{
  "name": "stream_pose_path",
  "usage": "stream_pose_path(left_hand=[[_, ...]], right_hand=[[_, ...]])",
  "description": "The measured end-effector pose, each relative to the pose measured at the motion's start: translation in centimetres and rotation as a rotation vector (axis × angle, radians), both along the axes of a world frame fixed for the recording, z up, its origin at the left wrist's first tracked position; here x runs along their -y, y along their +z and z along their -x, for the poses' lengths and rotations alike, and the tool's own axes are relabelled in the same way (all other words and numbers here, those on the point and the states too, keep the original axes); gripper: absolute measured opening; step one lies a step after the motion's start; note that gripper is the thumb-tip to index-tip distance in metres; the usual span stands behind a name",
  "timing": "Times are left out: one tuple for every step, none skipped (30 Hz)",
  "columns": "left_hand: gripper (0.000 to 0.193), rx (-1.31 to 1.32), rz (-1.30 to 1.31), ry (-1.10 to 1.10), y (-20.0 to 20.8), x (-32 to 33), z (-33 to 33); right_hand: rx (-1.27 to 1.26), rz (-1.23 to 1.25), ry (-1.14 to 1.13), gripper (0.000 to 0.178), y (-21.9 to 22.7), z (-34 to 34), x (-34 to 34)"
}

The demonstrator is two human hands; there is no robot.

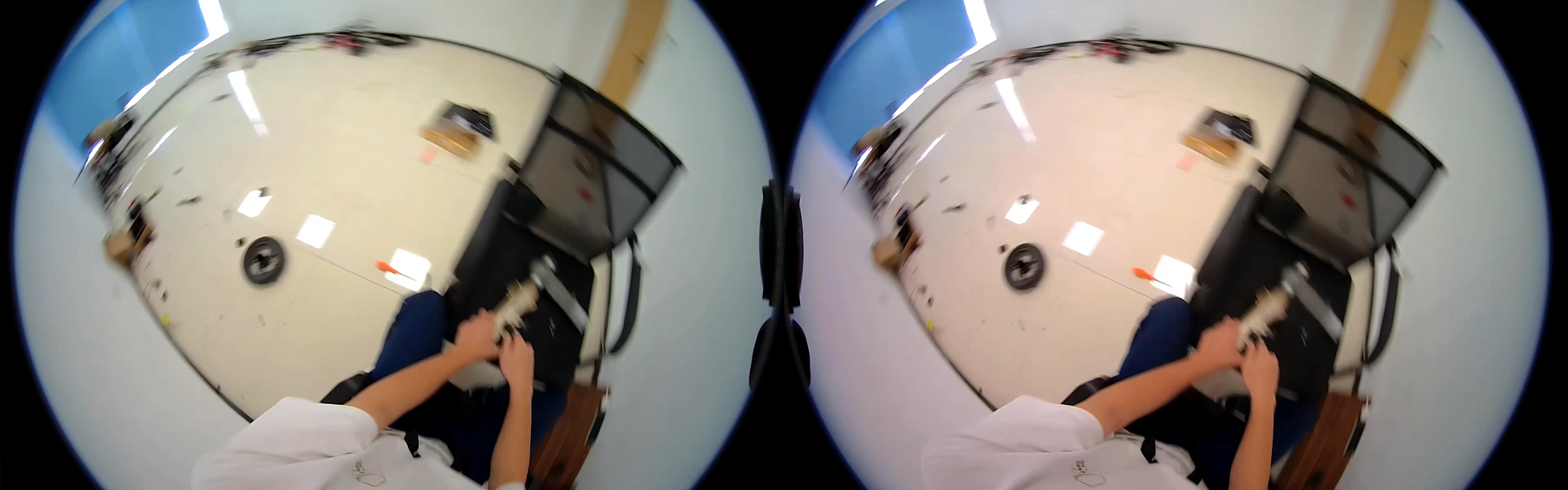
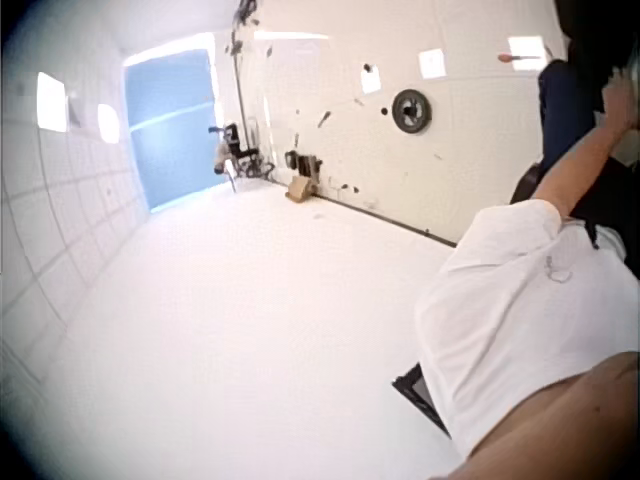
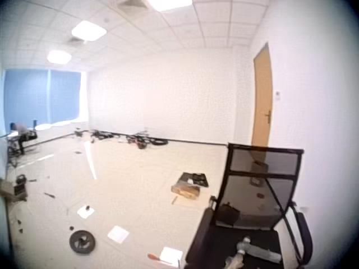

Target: The person assembles a mechanical component by hand, inserting small parts and tightening them. The person rotates the object to access different sides and continues to fit pieces together.

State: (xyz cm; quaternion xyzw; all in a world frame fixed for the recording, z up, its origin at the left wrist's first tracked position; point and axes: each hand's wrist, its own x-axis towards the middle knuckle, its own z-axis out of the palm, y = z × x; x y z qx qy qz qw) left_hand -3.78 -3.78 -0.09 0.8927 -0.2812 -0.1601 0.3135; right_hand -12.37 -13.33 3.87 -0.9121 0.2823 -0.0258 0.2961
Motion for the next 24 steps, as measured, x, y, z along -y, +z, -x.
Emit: stream_pose_path(left_hand=[[0.065,0.049,0.051,0.018,-0.9,0.2,0.3],[0.066,0.042,0.026,0.001,-0.8,0.8,0.1],[0.065,0.047,0.091,-0.052,-0.7,0.4,-0.5],[0.063,0.125,0.219,0.014,-2.5,0.6,-0.3],[0.059,0.077,0.188,0.034,-2.4,0.5,-0.2],[0.057,0.077,0.206,0.058,-3.3,0.6,0.1],[0.054,0.083,0.22,0.083,-4.1,0.8,0.1],[0.057,0.062,0.259,0.047,-4.6,0.6,-0.2],[0.058,0.022,0.226,0.008,-2.7,0.3,-0.1],[0.058,0.017,0.213,0.051,-2.4,0.7,0.5],[0.059,0.01,0.243,0.056,-2.9,0.5,0.6],[0.059,-0.001,0.283,0.063,-3.0,0.7,1.0],[0.06,-0.016,0.237,0.044,-2.3,1.1,1.3],[0.06,-0.032,0.19,0.023,-1.7,1.4,1.2],[0.06,-0.054,0.197,-0.01,-1.2,0.9,1.3],[0.061,-0.044,0.144,-0.028,-2.0,1.2,0.8],[0.059,-0.036,0.152,0.009,-2.2,1.1,0.8],[0.058,-0.028,0.16,0.048,-2.8,1.2,0.6],[0.057,-0.022,0.164,0.036,-2.2,1.3,0.4],[0.057,-0.015,0.168,0.02,-1.9,1.1,0.3],[0.056,-0.013,0.162,0.009,-1.9,0.8,0.5],[0.058,0.015,0.174,0.059,-4.6,1.1,0.4],[0.059,-0.018,0.153,0.043,-4.0,1.3,0.2],[0.058,-0.018,0.09,0.018,-3.3,1.5,0.0]], right_hand=[[-0.035,0.01,-0.004,0.035,1.0,-0.1,-0.2],[0.034,0.065,0.026,0.036,0.5,0.0,0.3],[0.084,0.028,0.02,0.035,0.6,-0.5,0.5],[0.196,0.0,0.066,0.035,-1.2,-0.7,1.0],[0.195,0.098,0.117,0.036,-2.1,-0.6,1.4],[0.181,0.155,0.132,0.039,-1.4,-0.4,0.5],[0.189,0.24,0.157,0.042,-2.2,-0.3,0.3],[0.192,0.256,0.172,0.041,-2.9,0.0,0.5],[0.222,0.193,0.16,0.042,-3.2,0.2,1.0],[0.271,0.161,0.154,0.041,-3.4,0.4,1.4],[0.28,0.148,0.154,0.039,-4.1,0.6,1.4],[0.285,0.145,0.158,0.038,-4.1,1.0,1.7],[0.27,0.18,0.158,0.037,-4.1,1.3,2.2],[0.252,0.213,0.153,0.037,-4.0,1.4,2.7],[0.227,0.172,0.164,0.037,-3.8,1.6,2.7],[0.238,0.173,0.182,0.037,-3.7,1.3,2.6],[0.248,0.173,0.197,0.036,-3.5,1.0,2.5],[0.256,0.173,0.215,0.036,-3.3,0.6,2.4],[0.213,0.225,0.219,0.036,-3.6,0.6,2.9],[0.237,0.215,0.195,0.038,-3.9,0.8,3.1],[0.238,0.237,0.2,0.039,-3.9,0.6,2.5],[0.23,0.264,0.211,0.04,-3.6,0.5,1.7],[0.168,0.284,0.192,0.042,-3.9,0.4,2.1],[0.1,0.296,0.169,0.044,-3.8,0.3,2.3]])
